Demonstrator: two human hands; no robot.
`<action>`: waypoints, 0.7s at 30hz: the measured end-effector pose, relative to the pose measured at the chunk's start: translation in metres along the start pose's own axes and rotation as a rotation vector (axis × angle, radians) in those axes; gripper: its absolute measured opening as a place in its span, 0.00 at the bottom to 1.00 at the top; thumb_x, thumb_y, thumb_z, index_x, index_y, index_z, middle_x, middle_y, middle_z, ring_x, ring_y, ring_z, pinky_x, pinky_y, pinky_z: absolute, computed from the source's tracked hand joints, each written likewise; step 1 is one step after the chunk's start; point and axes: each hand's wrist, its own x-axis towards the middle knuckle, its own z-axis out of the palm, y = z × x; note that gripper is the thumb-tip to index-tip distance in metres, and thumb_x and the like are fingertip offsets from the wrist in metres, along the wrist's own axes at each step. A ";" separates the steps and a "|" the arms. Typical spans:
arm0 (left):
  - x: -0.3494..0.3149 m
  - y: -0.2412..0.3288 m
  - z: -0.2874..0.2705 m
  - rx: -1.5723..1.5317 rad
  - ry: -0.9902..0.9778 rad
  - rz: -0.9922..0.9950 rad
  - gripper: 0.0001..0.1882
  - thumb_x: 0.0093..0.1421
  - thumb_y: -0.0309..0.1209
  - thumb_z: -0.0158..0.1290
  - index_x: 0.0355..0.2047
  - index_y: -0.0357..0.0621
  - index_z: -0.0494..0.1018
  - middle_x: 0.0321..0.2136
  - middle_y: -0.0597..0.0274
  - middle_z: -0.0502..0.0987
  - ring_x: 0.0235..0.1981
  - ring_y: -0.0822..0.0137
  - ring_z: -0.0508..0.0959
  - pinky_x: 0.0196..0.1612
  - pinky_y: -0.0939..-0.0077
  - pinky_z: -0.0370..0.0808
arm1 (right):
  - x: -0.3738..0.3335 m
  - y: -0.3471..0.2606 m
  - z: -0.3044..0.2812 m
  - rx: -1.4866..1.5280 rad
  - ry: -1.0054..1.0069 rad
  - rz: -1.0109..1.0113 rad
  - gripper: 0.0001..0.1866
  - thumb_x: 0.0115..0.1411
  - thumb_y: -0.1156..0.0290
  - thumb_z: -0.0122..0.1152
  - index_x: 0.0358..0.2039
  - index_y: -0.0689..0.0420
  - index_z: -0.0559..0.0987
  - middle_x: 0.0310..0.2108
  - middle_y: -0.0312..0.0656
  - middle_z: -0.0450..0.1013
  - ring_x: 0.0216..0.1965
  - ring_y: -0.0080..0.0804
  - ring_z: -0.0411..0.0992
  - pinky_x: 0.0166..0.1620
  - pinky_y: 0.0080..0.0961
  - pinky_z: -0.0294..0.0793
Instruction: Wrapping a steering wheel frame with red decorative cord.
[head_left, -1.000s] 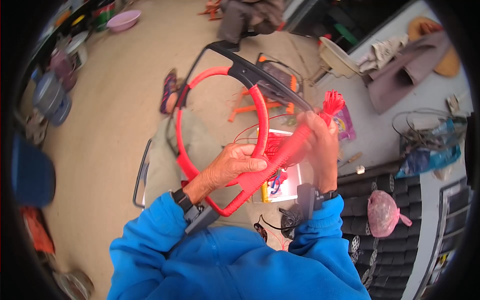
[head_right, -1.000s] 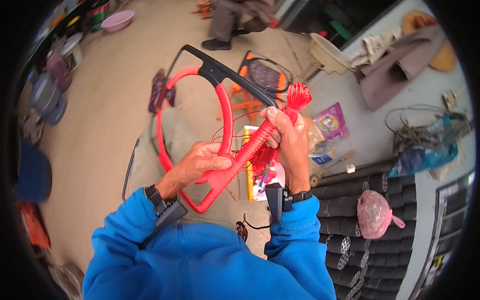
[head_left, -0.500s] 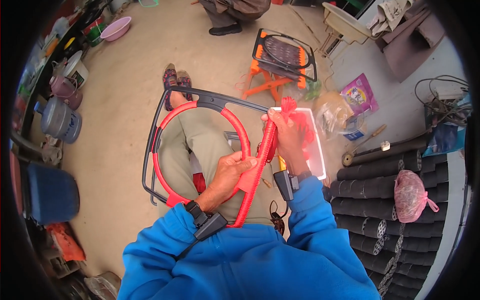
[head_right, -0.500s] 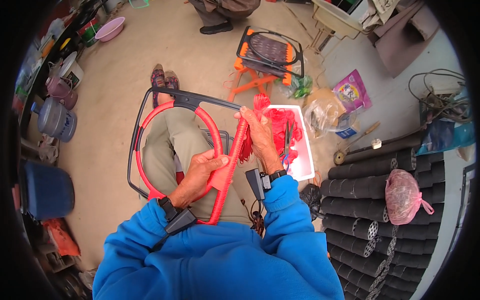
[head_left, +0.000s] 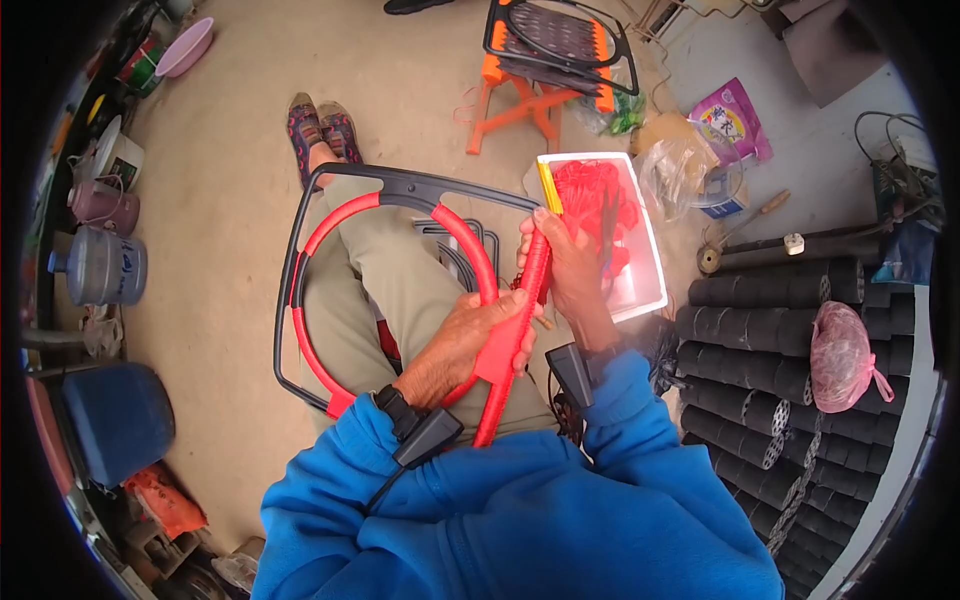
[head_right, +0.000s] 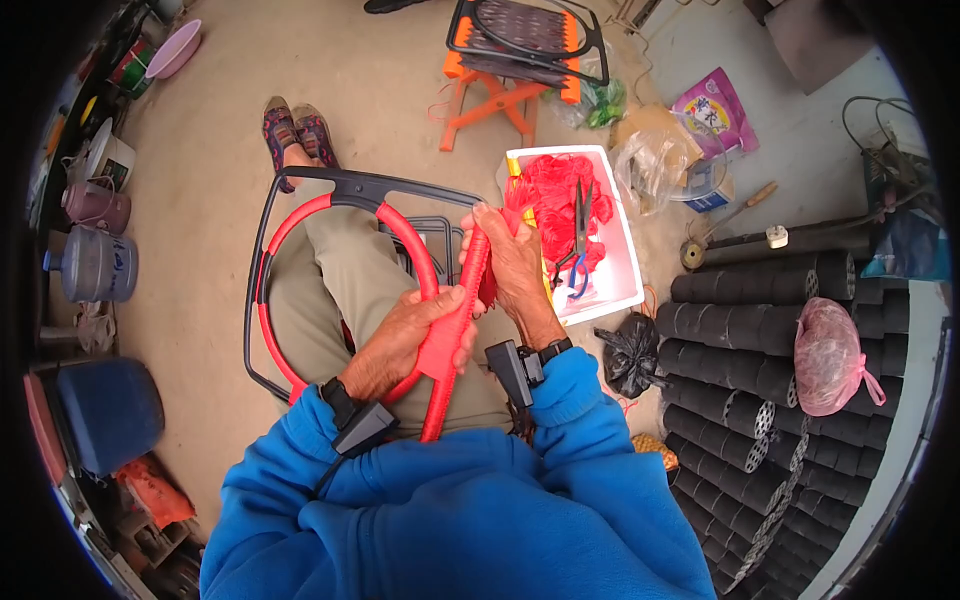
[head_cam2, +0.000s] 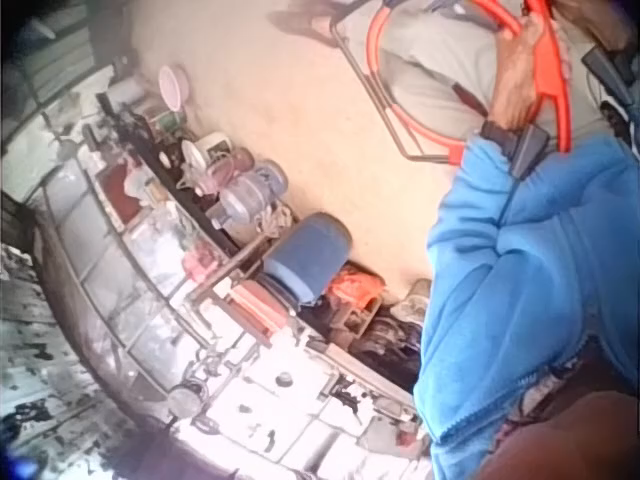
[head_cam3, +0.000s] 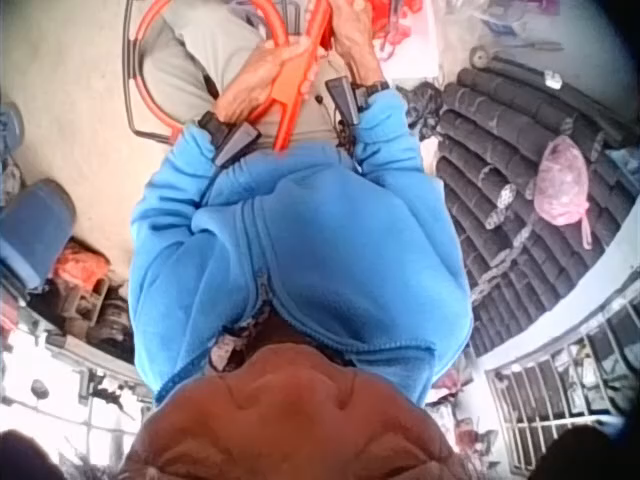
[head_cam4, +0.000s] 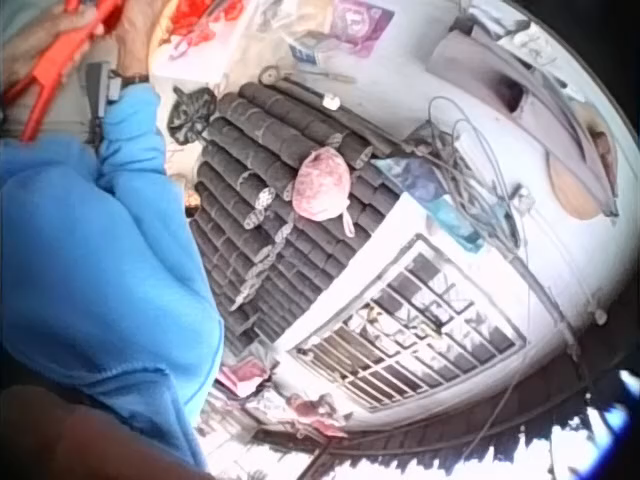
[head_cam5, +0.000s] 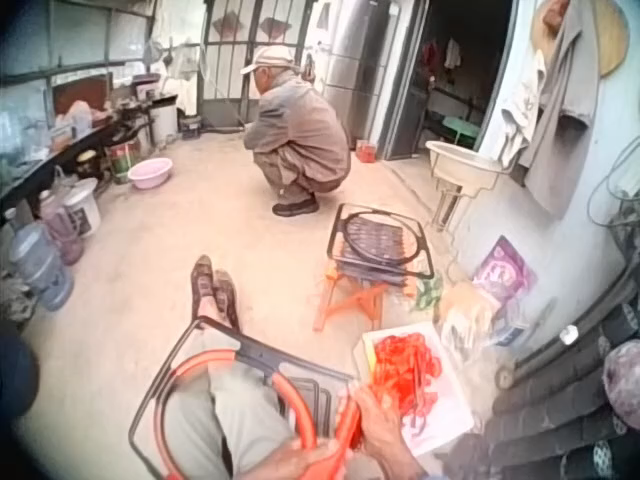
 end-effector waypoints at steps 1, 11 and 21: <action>0.001 -0.001 -0.002 0.010 0.012 0.002 0.18 0.64 0.42 0.49 0.38 0.35 0.71 0.18 0.55 0.74 0.14 0.63 0.75 0.19 0.68 0.76 | 0.001 0.002 0.001 0.003 0.004 -0.025 0.15 0.63 0.61 0.54 0.30 0.62 0.75 0.19 0.38 0.70 0.20 0.25 0.70 0.24 0.20 0.71; 0.003 -0.006 -0.006 0.008 0.081 0.010 0.18 0.64 0.42 0.49 0.38 0.35 0.71 0.18 0.55 0.73 0.15 0.64 0.75 0.19 0.68 0.75 | 0.011 0.024 -0.007 0.141 -0.079 0.019 0.16 0.64 0.59 0.53 0.36 0.62 0.73 0.23 0.43 0.73 0.22 0.28 0.73 0.26 0.22 0.74; 0.003 0.000 -0.008 -0.023 0.107 0.013 0.17 0.64 0.41 0.49 0.38 0.36 0.70 0.18 0.58 0.73 0.15 0.65 0.74 0.18 0.69 0.75 | -0.004 0.041 -0.033 -0.009 0.302 -0.101 0.18 0.63 0.55 0.54 0.33 0.58 0.78 0.19 0.35 0.71 0.14 0.18 0.64 0.16 0.14 0.59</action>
